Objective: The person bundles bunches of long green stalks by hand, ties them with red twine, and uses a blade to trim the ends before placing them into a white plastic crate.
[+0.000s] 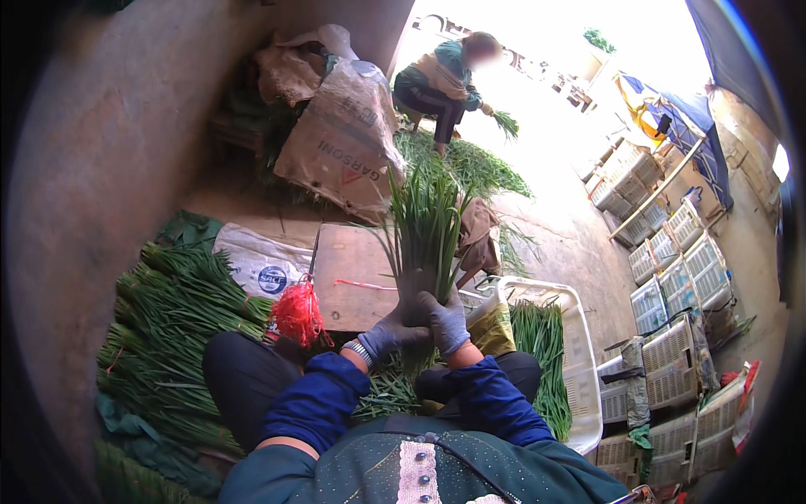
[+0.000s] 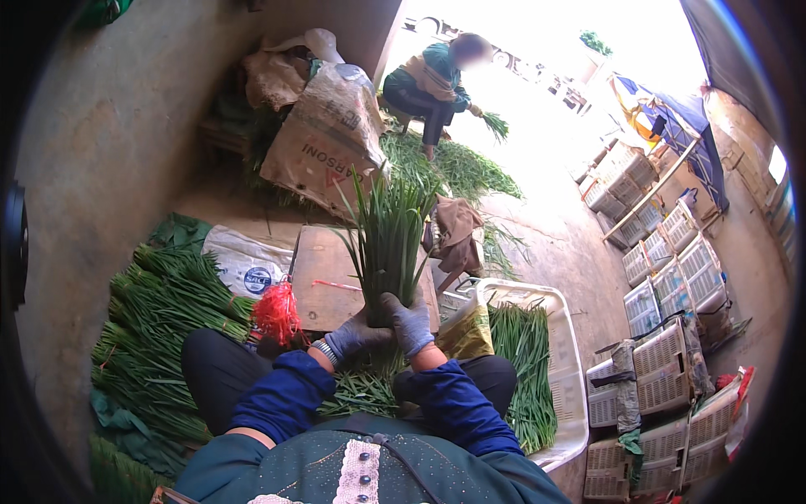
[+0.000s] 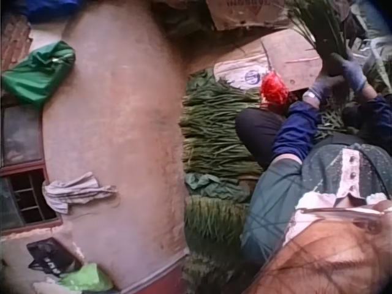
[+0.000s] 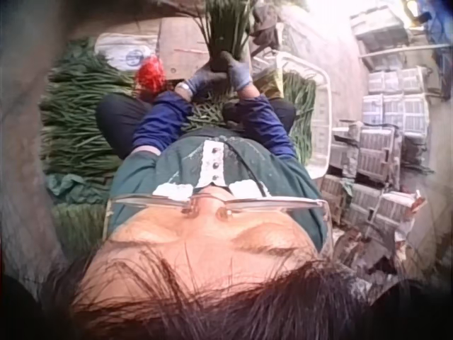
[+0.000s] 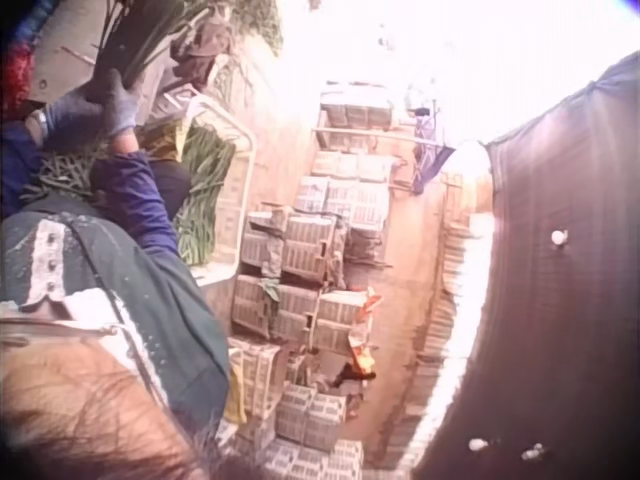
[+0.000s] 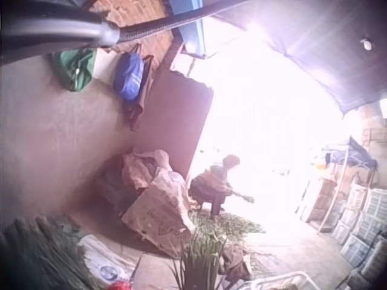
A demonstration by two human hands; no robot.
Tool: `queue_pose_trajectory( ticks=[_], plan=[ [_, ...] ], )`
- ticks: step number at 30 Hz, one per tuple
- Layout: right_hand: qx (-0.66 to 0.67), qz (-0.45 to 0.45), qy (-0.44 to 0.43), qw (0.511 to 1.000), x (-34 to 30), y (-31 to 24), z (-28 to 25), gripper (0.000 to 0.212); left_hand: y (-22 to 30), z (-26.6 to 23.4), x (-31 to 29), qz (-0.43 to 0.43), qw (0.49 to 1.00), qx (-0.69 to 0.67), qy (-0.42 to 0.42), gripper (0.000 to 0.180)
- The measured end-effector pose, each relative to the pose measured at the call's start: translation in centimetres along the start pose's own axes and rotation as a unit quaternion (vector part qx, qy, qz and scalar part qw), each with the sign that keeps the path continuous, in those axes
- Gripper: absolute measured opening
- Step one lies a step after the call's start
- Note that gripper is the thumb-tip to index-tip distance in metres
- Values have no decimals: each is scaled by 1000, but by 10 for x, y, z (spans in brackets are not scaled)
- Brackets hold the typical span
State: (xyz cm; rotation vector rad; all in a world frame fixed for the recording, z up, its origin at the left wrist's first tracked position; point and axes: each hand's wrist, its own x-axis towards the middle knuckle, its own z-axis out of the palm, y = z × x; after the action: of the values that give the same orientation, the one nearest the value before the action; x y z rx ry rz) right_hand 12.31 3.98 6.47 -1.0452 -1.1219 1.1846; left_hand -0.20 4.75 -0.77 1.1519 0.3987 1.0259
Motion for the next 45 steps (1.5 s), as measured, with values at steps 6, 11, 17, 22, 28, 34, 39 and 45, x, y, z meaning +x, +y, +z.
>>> queue_pose_trajectory(
  ticks=[6,11,17,22,28,34,39,45],
  plan=[
    [33,-21,8,999,-1,3,1,38,-21,-2,-2,-14,997,-41,59,84],
    [54,9,32,998,-3,5,-1,35,-33,2,-3,-83,994,-59,40,79],
    [125,5,6,992,-1,-10,9,42,-39,4,4,-72,995,-19,71,71],
    [44,-30,53,997,4,-1,7,52,-47,8,4,-79,983,-119,117,59],
    [46,-173,79,981,20,0,-2,56,-37,7,-1,-98,972,-197,88,53],
    [-181,-305,-17,935,27,-64,13,34,-13,13,-1,-98,965,-233,64,47],
    [-464,-356,-4,811,68,-78,28,23,-20,14,-2,-78,982,-155,69,47],
    [-547,-262,62,793,75,-73,32,23,-32,10,-1,-61,993,-66,78,53]
  ],
)
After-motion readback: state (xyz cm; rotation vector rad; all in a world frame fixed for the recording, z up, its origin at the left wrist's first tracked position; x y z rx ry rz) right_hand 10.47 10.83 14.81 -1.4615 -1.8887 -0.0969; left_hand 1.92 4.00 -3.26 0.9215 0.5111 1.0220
